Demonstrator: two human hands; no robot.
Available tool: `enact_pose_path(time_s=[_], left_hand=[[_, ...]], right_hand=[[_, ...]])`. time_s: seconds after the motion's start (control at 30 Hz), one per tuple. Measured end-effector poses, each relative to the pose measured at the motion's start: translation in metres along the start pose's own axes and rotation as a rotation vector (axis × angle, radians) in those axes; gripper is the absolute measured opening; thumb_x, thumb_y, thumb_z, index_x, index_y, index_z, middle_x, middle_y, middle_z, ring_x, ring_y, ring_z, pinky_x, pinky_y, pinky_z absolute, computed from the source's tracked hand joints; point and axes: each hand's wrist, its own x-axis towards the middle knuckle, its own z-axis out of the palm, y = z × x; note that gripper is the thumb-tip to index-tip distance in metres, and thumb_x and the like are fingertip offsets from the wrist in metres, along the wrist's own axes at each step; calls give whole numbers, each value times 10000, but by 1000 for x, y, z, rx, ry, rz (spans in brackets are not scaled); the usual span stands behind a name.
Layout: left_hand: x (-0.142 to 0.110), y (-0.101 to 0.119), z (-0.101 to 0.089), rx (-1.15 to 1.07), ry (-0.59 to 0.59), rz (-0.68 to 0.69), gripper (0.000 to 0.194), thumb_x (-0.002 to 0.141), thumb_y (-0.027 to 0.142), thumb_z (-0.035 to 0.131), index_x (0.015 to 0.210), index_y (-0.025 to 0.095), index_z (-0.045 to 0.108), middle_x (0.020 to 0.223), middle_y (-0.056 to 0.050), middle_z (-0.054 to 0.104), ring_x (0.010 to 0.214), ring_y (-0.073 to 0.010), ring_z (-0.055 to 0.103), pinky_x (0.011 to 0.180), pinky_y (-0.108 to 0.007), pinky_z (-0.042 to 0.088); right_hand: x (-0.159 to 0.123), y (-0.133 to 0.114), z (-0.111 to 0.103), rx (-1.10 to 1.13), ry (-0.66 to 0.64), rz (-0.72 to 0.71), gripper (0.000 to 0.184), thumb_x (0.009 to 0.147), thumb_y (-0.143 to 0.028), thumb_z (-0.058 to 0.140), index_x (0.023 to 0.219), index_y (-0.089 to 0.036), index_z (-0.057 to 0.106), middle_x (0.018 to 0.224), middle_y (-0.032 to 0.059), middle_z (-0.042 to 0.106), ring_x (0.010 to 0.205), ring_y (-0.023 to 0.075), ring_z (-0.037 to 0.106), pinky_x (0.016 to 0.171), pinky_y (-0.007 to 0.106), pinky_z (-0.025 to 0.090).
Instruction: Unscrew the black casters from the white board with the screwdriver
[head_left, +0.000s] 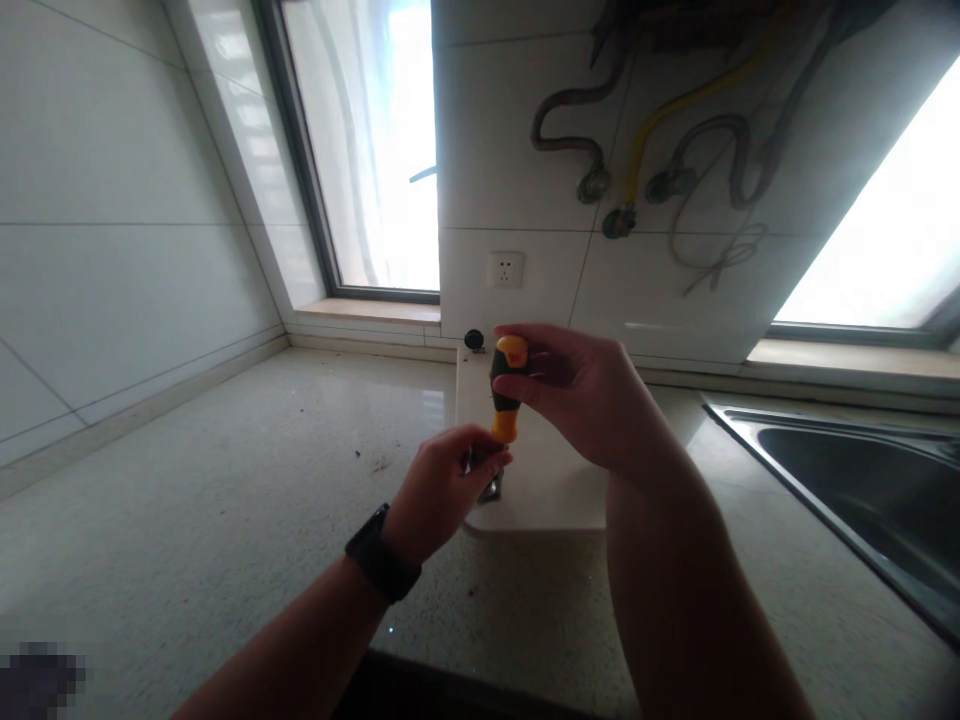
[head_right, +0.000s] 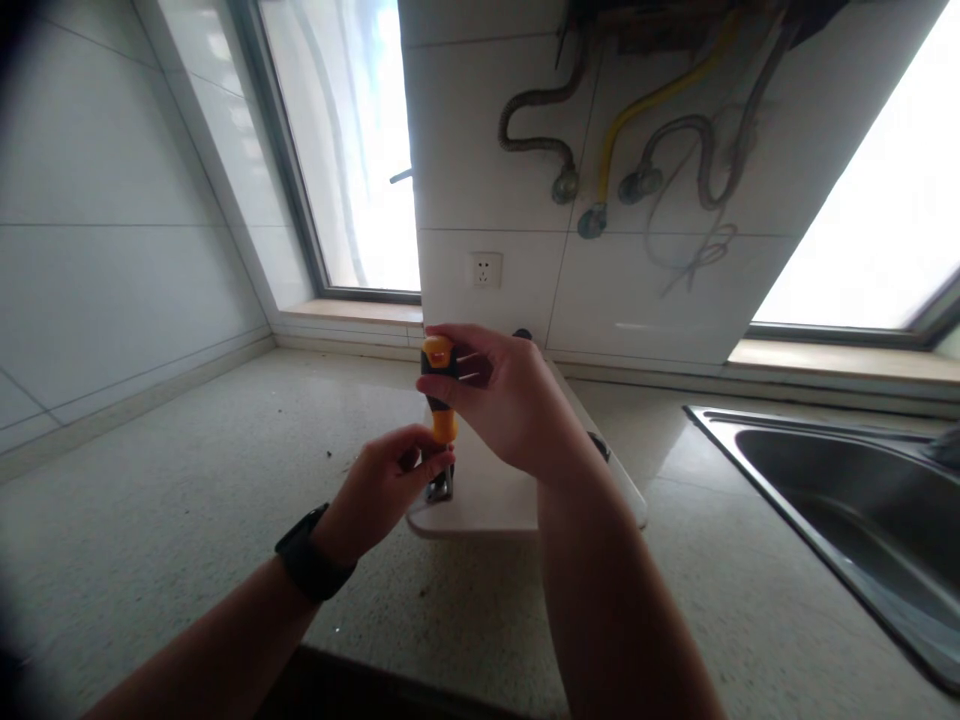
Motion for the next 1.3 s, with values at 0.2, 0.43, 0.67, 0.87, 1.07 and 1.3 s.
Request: enact_pose_path(time_s=[0.2,0.43,0.67,0.87,1.07,1.3], left_hand=[[3,-2,-5,-72,-92,5,149,910,310,703,1003,196,723,941,-49,752,809,-161,675,767,-310,556],[5,4,-9,-172,-167,-36,128,903,250,706,1001,211,778,1025,-72,790,963,-208,738,906,-379,585],[4,4,-8,-61,-103,-27,116,898,258,720,977,223,796,954,-54,770,882,-193,718,855,-355,574],[2,5,-6,88,-23,9,118,887,297,733,956,244,812,851,-45,703,769,-178,666,757,-332,543],[3,4,-6,112,21,-19,62,825,285,794,874,248,806,822,-24,707,713,-162,626,698,-314,513],[3,1,-3,51,53,-66,114,774,282,837,771,200,757,794,-24,702,686,-153,594,671,-307,495]], right_hand=[[0,3,-2,28,-118,-67,367,852,-220,687,1209,-200,605,1061,59,711,972,184,704,865,393,612],[-1,0,0,-221,26,-161,357,779,-396,798,1078,-220,713,986,18,643,791,129,662,694,291,594],[-5,-3,2,-263,93,-116,479,664,-447,875,1027,-206,676,909,23,719,716,155,680,626,308,577],[-8,-6,6,-489,156,-119,550,615,-551,875,973,-214,629,856,15,702,652,149,628,584,323,529],[-6,-5,-1,-149,-61,-32,440,763,-320,802,1159,-200,654,1021,53,729,845,188,722,748,349,610],[-7,-10,1,-71,-234,-48,502,848,-190,612,1341,-168,523,1098,99,698,967,204,694,821,393,598]])
